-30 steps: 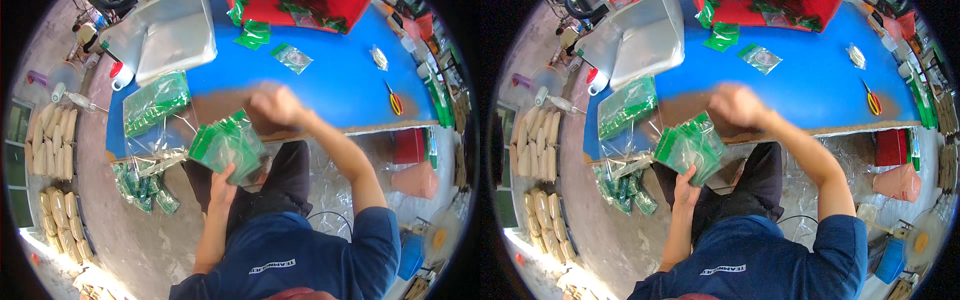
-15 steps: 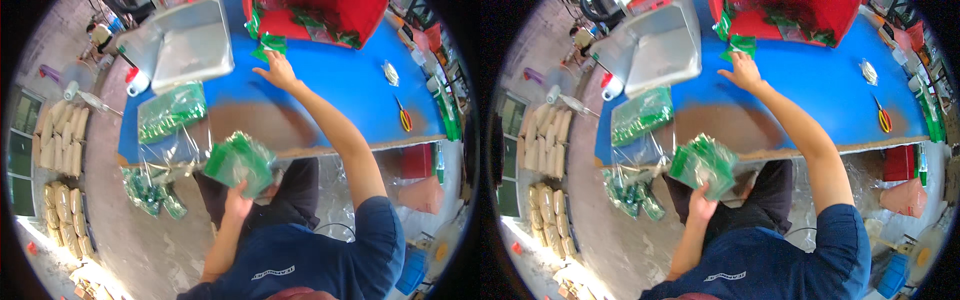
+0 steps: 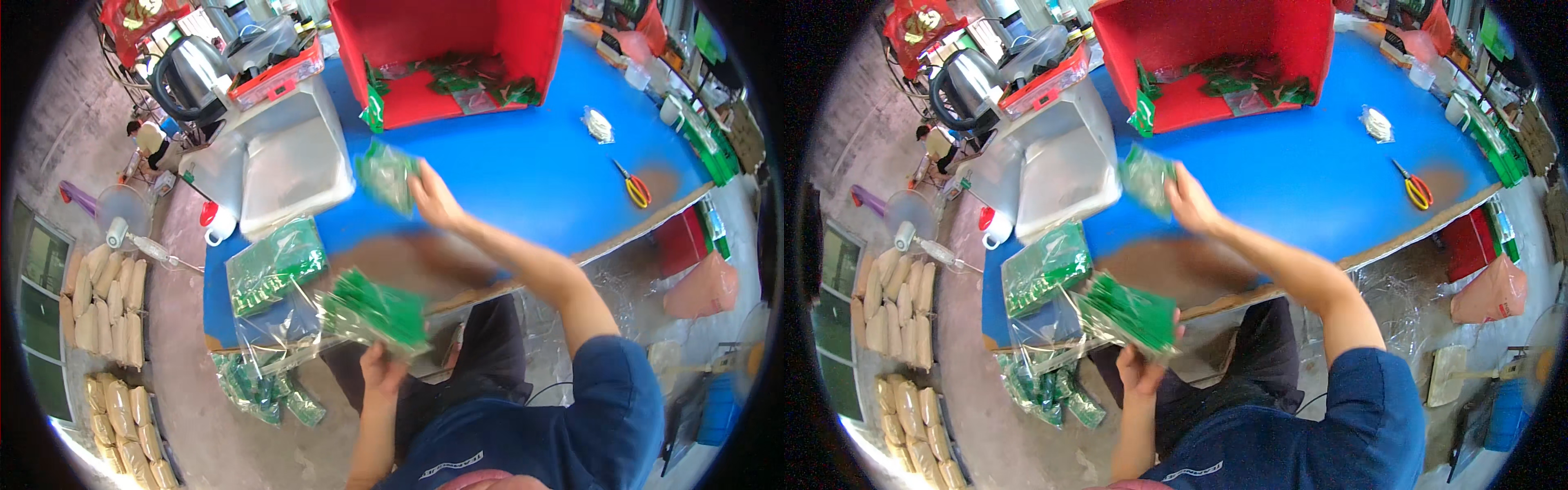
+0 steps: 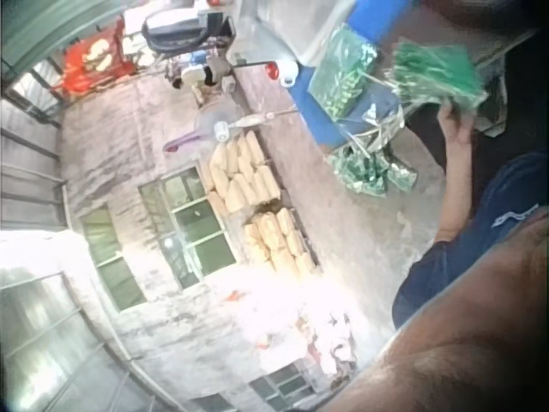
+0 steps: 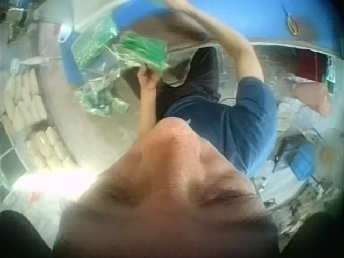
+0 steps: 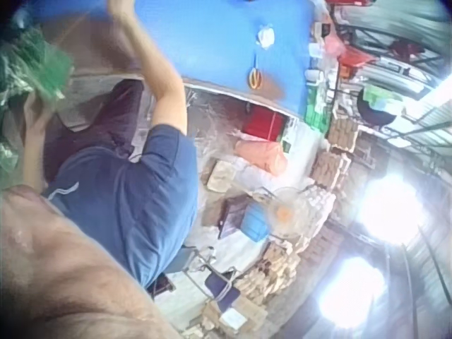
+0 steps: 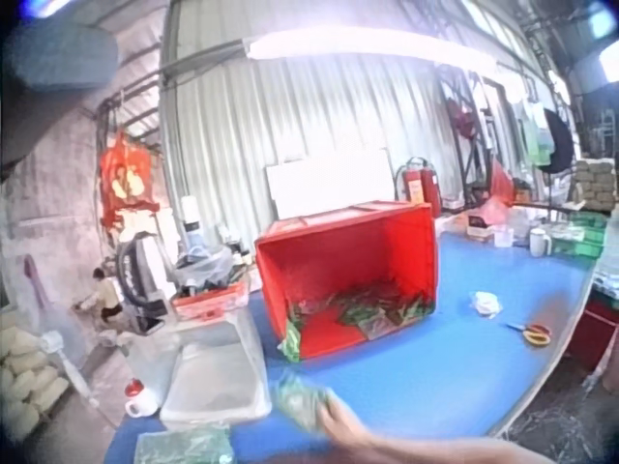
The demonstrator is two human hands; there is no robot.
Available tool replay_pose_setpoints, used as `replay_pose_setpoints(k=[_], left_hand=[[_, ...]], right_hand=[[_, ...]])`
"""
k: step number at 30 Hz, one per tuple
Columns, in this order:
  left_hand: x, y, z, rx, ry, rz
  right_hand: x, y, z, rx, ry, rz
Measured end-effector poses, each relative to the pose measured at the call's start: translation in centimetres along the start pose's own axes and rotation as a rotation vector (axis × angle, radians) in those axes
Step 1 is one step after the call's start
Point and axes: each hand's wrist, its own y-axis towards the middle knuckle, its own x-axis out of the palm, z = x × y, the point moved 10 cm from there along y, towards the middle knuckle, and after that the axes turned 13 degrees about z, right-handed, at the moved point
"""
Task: Stacking green plastic sheets and placing them into clear plastic bags.
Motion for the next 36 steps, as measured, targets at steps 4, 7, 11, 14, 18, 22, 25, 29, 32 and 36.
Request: replay_pose_setpoints(k=[4,7,11,14,18,22,25,29,32,36], left_hand=[[3.8,4.6,-0.4,0.017,-0.113,0.007],[2.8,7.9,0.7,0.161,0.065,0.202],[5.6,7.1,5.5,0.7,0.799,0.283],[6.1,7.4,5.1,0.843,1.14,0.315],[5.4,7.3,4.4,0.803,1.213,0.423],[4.1,7.5,4.5,0.714,1.193,0.503],[2.1,5.6,5.0,0.686,1.241,0.597],[-2.4,3.3,4.0,0.42,1.44,1.008],[-4.0,3.0,2.0,0.653,1.288,0.549],[-16.8,-0.3,-3.9,-0.116,1.122,0.834]], right_hand=[[-2.7,-10.9,-4.7,0.419,0.42,-0.148],[-5.6,-9.6,-5.1,0.3,-0.011,-0.279],[-15.8,5.9,4.5,0.061,-0.369,0.262],[-22.5,16.0,7.8,-0.396,-0.84,0.443],[-26.7,25.7,15.9,-0.251,-1.291,0.24],[-29.2,26.6,24.6,0.459,-1.624,0.263],[-21.9,29.3,22.7,0.322,-1.318,-0.034],[-21.1,36.7,21.7,-0.153,-1.051,0.083],[-24.4,42.8,28.8,-0.036,-0.602,-0.071],[-21.2,43.8,32.0,0.116,-0.966,0.128]])
